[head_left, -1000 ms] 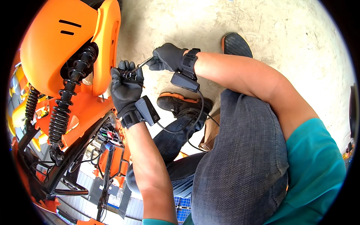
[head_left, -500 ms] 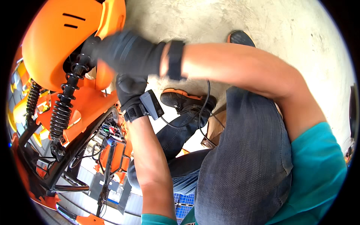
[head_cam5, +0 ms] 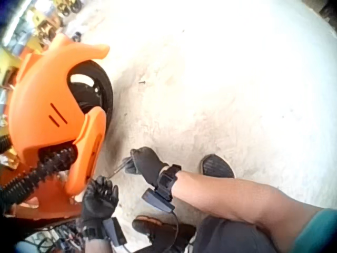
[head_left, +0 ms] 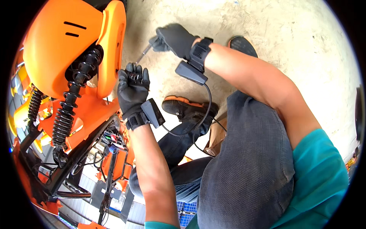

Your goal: The person uses a screwdriver to manipulate a small component on the side of an orange scooter, then handles a small black part near the frame by hand.

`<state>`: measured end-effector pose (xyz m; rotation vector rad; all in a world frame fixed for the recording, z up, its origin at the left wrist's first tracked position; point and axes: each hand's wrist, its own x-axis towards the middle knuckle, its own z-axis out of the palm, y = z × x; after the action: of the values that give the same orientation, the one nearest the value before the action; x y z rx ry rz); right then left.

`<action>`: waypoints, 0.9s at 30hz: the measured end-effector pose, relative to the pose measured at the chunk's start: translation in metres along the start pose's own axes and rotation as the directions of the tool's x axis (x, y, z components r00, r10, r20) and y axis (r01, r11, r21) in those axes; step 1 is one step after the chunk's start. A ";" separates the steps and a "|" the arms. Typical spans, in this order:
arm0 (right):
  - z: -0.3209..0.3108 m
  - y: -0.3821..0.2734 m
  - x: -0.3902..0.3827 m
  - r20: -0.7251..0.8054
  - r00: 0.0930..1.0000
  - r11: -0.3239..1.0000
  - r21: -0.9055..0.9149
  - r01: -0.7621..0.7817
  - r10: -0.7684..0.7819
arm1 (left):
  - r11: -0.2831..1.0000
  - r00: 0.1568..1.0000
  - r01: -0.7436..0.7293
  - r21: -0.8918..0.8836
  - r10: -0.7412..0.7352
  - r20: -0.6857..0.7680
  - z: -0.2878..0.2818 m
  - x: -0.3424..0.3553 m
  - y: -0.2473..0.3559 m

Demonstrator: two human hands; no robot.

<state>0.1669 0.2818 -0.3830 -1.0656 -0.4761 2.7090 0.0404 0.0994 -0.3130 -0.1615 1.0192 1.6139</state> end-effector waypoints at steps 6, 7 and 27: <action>-0.009 0.032 -0.006 0.029 0.988 0.988 0.040 -0.152 0.151 | 0.996 0.867 -0.025 0.080 0.061 -0.494 0.037 0.005 -0.007; -0.005 0.033 -0.007 0.036 0.986 0.986 0.034 -0.165 0.164 | 0.998 0.915 -0.031 0.060 0.053 -0.401 0.028 0.004 -0.004; -0.007 0.049 -0.004 0.079 0.986 0.981 0.117 -0.153 0.144 | 0.998 0.971 -0.064 0.022 0.068 -0.230 0.011 -0.001 -0.004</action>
<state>0.1716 0.2362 -0.4033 -1.0148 -0.2453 2.8707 0.0485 0.1059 -0.3072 -0.3142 1.2240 1.6752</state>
